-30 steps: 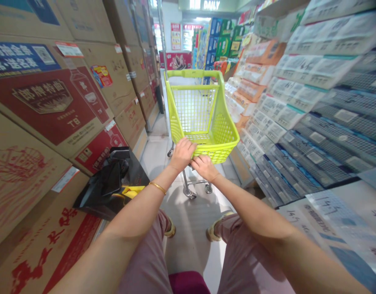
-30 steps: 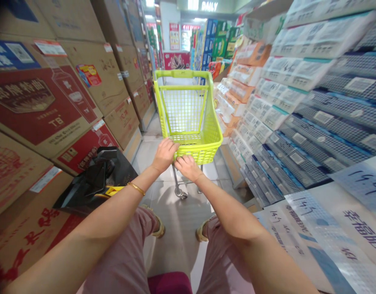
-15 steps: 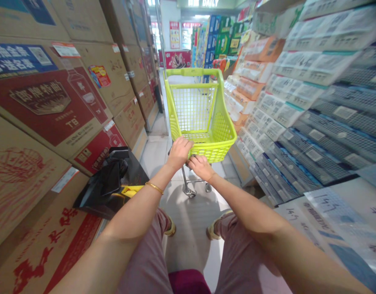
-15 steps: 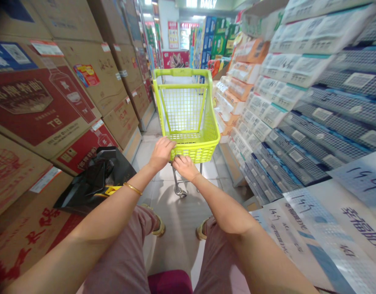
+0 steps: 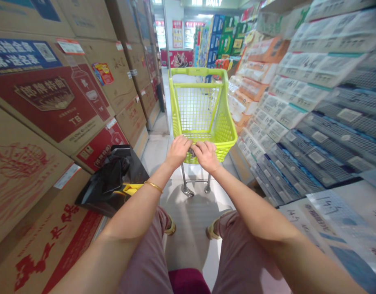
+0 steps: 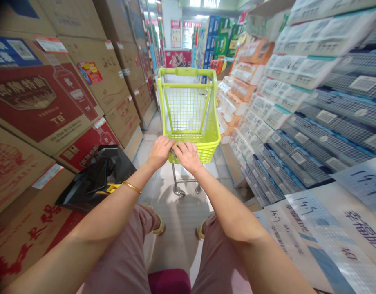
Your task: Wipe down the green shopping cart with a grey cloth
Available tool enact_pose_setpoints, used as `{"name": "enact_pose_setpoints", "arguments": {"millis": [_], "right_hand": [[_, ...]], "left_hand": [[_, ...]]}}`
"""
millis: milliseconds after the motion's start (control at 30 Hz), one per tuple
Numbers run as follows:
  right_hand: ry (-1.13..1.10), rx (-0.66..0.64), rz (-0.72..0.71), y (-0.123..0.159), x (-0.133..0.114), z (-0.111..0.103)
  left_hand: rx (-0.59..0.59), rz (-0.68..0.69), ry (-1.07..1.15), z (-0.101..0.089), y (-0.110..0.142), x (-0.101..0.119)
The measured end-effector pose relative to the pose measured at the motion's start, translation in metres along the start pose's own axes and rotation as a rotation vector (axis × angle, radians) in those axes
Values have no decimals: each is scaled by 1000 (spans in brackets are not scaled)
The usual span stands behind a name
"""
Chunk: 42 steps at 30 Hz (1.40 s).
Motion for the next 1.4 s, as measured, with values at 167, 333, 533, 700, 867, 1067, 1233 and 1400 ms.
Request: {"name": "enact_pose_setpoints", "arguments": {"millis": [167, 333, 533, 700, 867, 1067, 1233, 1400], "right_hand": [[-26, -37, 16, 3, -2, 8], [-51, -166, -98, 26, -18, 31], [-22, -226, -163, 39, -24, 40], [-6, -92, -77, 12, -7, 15], [-34, -49, 16, -3, 9, -3], [-32, -54, 37, 9, 8, 10], [-48, -173, -86, 34, -7, 36], [-15, -215, -151, 45, -13, 42]], "left_hand": [[-27, -6, -14, 0, 2, -3], [-64, -24, -6, -2, 0, -7], [-71, -54, -44, -8, -4, -6], [-33, -61, -114, -9, -6, 0], [-16, -78, -86, -4, -6, 3], [-35, -90, 13, 2, -7, 8], [-54, -116, -17, 6, -9, 6], [-67, -143, -22, 7, -10, 2]]}}
Point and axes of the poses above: each hand's wrist, its own y-axis away from the middle knuckle, its own z-axis out of the palm, x = y × z, the point moved 7 cm from there along -y, towards the middle knuckle, and after that the axes turned 2 degrees about x, right-handed, at the moved point
